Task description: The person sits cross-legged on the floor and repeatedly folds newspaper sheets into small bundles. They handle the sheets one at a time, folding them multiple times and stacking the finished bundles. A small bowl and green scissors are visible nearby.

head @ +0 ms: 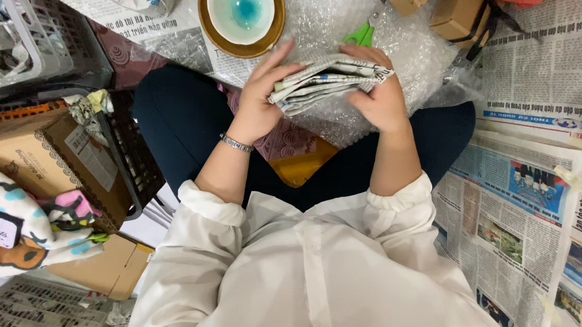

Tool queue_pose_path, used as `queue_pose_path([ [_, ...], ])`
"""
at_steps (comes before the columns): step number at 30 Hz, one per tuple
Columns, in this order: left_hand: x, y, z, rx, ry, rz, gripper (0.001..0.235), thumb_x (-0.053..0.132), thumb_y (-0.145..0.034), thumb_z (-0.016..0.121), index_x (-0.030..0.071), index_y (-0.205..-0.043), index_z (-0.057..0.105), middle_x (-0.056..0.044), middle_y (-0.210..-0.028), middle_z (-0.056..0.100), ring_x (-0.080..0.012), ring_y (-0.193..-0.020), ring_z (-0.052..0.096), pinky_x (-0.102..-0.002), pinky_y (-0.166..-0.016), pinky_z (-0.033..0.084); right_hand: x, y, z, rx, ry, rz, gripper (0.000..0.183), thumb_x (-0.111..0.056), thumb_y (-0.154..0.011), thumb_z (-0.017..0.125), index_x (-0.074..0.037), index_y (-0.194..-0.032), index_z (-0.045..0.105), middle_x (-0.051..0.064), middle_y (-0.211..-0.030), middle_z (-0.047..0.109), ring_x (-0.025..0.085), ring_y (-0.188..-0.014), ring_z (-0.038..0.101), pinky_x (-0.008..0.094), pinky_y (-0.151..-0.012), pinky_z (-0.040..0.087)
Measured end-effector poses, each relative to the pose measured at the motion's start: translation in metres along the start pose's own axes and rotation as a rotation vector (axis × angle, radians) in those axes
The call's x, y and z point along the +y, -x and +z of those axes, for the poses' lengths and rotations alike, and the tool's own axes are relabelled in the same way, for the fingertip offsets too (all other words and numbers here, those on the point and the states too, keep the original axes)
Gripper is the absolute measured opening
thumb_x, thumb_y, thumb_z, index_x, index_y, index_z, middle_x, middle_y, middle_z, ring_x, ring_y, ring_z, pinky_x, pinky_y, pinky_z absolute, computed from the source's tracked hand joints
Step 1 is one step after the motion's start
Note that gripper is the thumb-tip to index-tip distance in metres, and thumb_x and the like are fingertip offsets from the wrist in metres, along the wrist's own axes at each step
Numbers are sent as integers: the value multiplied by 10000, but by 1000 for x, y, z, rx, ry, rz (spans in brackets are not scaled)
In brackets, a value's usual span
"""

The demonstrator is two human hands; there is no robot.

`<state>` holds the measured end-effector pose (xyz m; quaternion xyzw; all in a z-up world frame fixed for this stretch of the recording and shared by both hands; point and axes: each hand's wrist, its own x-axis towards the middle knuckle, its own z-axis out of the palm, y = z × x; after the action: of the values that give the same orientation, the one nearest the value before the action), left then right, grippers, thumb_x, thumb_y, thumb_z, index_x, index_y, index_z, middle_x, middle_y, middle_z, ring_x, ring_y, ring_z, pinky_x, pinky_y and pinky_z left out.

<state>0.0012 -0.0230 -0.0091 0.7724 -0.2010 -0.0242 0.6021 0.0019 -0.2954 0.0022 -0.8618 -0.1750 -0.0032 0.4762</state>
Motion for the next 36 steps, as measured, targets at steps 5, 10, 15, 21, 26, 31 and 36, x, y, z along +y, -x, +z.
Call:
queue_pose_path([
  [5,3,-7,5,-89,-120,-265,565,157,-963,748,186,-1496,564,-88,-1494,621,-287,-1410,599,-379,-1199,459,-8,-6,1,-7,-7,38,555,-111,-756,833,-38,-1284,678,136,-1227,705,320,-1141,657,424,-1044,489],
  [10,-9,-7,9,-15,-113,-77,588,120,-905,807,116,-1444,574,-182,-1483,576,-381,-1380,548,-443,-1152,438,-1,-1,8,-35,-127,113,311,-46,-812,866,-6,-1061,686,114,-916,665,239,-824,665,321,-802,512],
  [15,-21,-2,16,6,-32,-236,504,73,-888,819,123,-1363,659,-95,-1366,690,-269,-1255,666,-368,-1085,534,7,9,19,68,-207,334,282,62,-863,692,-12,-1131,736,69,-1023,767,143,-921,717,284,-833,563],
  [21,-23,9,13,35,439,-383,453,46,-872,839,15,-1279,642,-33,-1183,727,-100,-1059,668,-281,-950,567,17,18,18,48,-406,275,334,25,-863,812,-15,-1178,709,61,-1115,762,135,-995,701,285,-878,563],
  [26,-26,11,10,-22,539,-517,284,73,-938,789,-23,-1193,709,-54,-1108,751,-123,-986,692,-290,-882,587,29,18,11,108,-324,166,350,-49,-935,724,-48,-1285,699,69,-1124,736,162,-995,701,282,-887,569],
  [31,-33,10,11,297,583,-509,306,121,-974,747,-25,-1233,677,-54,-1162,735,-119,-1020,677,-284,-914,560,23,5,9,245,204,522,481,-246,-1018,759,-104,-1456,620,99,-1246,570,200,-941,606,325,-795,546],
  [36,-31,7,22,418,543,-460,327,126,-978,752,-29,-1255,676,-53,-1185,731,-117,-1042,670,-281,-931,551,2,-4,27,196,661,299,645,-270,-705,935,-62,-1228,621,187,-1170,536,339,-1084,529,493,-911,449],
])
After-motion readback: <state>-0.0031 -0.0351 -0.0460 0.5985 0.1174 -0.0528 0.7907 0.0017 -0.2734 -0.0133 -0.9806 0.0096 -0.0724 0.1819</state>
